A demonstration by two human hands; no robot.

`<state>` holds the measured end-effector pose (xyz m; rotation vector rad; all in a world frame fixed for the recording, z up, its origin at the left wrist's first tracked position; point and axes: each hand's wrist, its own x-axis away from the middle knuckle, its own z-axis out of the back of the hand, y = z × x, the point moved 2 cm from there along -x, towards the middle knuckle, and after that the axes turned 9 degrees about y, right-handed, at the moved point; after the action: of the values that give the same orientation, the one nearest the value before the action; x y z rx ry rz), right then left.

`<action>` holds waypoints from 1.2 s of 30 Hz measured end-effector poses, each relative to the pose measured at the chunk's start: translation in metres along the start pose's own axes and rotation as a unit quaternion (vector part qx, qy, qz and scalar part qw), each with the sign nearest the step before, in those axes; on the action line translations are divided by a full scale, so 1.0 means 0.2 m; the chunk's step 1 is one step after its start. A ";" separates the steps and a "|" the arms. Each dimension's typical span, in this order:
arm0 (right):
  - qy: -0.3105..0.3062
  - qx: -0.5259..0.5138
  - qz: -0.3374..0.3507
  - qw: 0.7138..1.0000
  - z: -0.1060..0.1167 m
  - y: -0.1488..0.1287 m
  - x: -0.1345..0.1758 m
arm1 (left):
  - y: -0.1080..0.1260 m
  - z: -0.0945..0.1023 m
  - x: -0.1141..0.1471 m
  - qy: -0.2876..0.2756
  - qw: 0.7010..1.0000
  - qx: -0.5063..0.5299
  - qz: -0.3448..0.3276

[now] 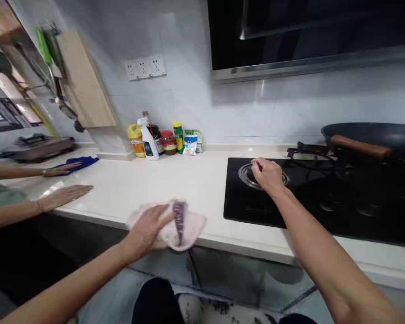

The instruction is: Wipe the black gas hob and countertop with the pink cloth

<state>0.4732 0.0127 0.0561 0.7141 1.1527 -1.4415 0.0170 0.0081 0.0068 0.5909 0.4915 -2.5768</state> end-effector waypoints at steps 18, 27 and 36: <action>-0.048 0.019 -0.039 0.998 -0.02 0.09 0.04 | 1.12 -0.19 -0.70 0.062 0.990 0.032 -0.118; -0.080 0.005 -0.041 0.996 -0.03 0.01 0.06 | 0.37 -0.09 -0.22 -0.027 0.999 0.037 -0.007; -0.106 -0.004 -0.047 0.993 -0.03 0.00 0.06 | -0.07 0.20 0.02 -0.188 0.956 -0.115 0.196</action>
<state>0.4698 0.0134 0.0439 0.4943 1.0371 -1.5506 -0.0065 0.0008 0.0423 0.0942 0.4769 -2.1421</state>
